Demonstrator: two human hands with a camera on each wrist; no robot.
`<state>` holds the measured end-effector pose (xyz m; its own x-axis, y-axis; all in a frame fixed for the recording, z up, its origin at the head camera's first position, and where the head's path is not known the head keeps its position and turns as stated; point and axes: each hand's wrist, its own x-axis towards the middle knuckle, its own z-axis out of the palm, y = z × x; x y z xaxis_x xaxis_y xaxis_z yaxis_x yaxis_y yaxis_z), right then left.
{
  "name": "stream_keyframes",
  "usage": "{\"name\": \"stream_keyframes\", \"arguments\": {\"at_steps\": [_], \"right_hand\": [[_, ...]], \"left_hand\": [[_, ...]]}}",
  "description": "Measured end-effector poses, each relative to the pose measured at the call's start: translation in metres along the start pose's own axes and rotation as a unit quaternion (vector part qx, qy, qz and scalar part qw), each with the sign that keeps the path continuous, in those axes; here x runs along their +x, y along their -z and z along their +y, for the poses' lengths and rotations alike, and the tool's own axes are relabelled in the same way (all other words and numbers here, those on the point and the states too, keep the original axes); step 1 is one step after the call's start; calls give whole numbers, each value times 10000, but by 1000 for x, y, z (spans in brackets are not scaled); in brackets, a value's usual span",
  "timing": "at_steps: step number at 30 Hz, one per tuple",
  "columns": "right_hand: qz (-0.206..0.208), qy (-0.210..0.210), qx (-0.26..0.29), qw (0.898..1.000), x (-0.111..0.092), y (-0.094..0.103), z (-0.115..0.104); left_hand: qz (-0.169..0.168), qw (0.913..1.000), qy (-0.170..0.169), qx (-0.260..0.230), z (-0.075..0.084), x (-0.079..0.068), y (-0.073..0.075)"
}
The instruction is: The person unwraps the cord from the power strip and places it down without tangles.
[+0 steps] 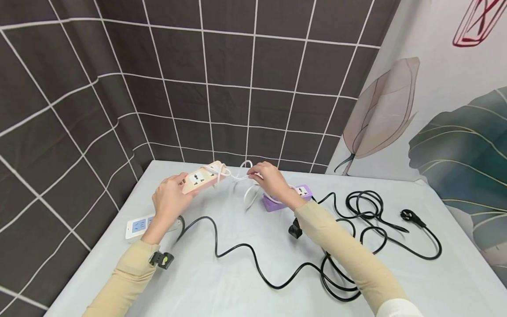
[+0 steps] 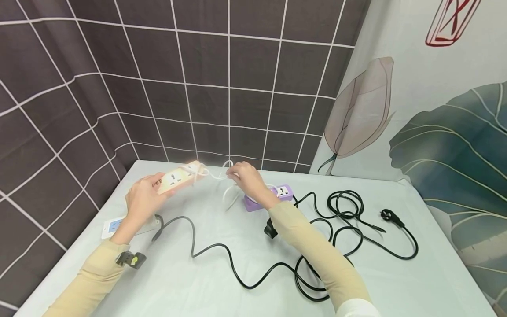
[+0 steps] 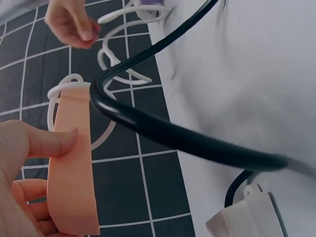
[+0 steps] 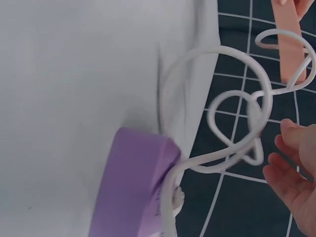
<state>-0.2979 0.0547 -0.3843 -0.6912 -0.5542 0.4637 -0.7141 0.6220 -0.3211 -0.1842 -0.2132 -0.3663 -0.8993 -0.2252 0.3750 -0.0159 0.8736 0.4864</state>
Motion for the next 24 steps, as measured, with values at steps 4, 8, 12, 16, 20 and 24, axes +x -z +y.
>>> {"name": "stream_keyframes", "arguments": {"at_steps": [4, 8, 12, 16, 20, 24], "right_hand": [[421, 284, 113, 9986, 5, 2, -6], [831, 1083, 142, 9905, 9, 3, -17], [897, 1856, -253, 9782, 12, 2, -26], [857, 2211, -599, 9696, 15, -1, -31], [997, 2485, -781, 9603, 17, -2, -33], [1114, 2666, -998, 9521, 17, -1, -32]], "left_hand": [[-33, 10000, -13, 6, 2, -1, 0], [-58, 10000, -51, -15, 6, -2, -1], [-81, 9999, -101, -61, 9, -3, 0], [-155, 9997, -170, -91, 11, -5, 2], [-227, 9995, -204, -80, 12, -6, 2], [-299, 9993, -202, -53, 11, -5, 4]]}}
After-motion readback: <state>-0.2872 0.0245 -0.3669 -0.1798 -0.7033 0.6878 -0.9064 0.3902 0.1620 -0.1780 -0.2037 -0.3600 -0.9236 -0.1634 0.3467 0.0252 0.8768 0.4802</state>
